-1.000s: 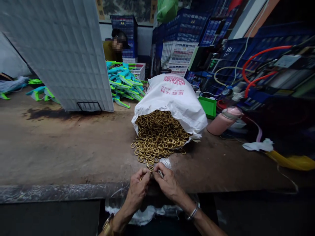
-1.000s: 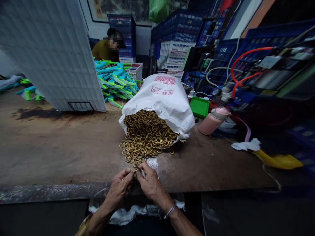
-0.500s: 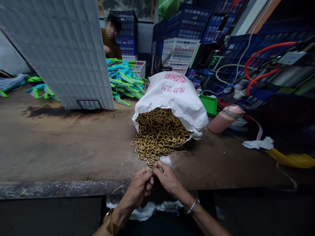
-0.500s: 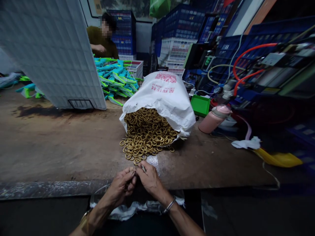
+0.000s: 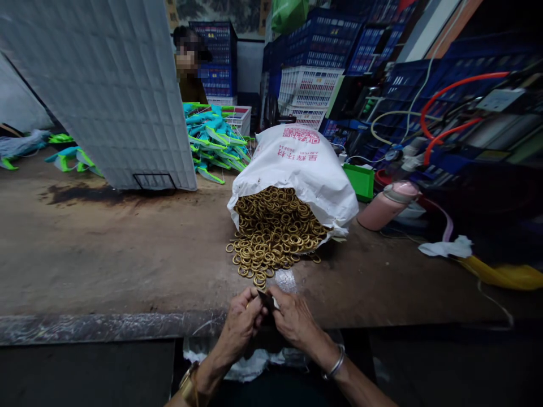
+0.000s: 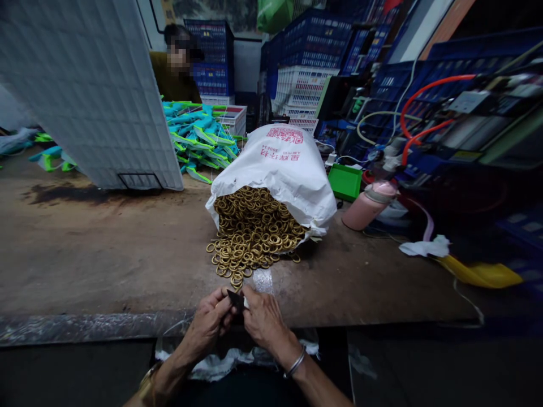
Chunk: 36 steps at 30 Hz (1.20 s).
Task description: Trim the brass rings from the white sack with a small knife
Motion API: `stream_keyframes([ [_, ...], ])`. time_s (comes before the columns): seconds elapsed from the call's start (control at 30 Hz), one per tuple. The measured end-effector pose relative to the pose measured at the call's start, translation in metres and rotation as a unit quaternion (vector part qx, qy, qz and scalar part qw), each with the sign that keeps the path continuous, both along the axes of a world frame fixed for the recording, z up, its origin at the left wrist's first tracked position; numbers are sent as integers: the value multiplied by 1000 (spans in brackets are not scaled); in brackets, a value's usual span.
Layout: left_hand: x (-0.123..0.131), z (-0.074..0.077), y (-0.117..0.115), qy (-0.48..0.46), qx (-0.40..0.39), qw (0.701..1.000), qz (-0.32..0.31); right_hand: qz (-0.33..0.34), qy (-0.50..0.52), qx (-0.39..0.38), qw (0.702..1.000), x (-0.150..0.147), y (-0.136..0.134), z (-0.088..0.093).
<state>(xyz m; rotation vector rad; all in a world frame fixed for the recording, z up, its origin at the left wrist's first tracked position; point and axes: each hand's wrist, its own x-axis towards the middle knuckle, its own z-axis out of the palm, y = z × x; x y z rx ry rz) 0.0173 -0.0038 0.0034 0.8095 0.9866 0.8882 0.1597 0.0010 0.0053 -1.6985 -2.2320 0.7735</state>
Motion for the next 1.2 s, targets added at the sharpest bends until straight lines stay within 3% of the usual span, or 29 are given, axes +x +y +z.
stream_keyframes([
  [0.2, 2, 6, 0, 17, 1, 1000, 8, 21, -86, -13, 996, -1, 1, 6],
  [0.43, -2, 2, -3, 11, -29, 999, -17, -32, -161, 4, 986, -4, 3, 6],
  [0.6, -6, 6, -11, -68, -53, 994, -71, -153, -200, 29, 967, 22, 23, 1],
  [0.7, -6, 3, -13, -125, -85, 987, -52, -224, -200, 71, 951, 51, 38, -1],
  [0.87, -3, -4, -10, -126, -127, 984, -22, -315, -241, 92, 913, 83, 56, -9],
  [1.0, -5, -1, -7, -161, -143, 976, -1, -324, -256, 69, 908, 87, 63, -13],
  [1.2, -7, -1, -3, -221, -178, 959, 8, -305, -205, 73, 927, 80, 58, -11],
])
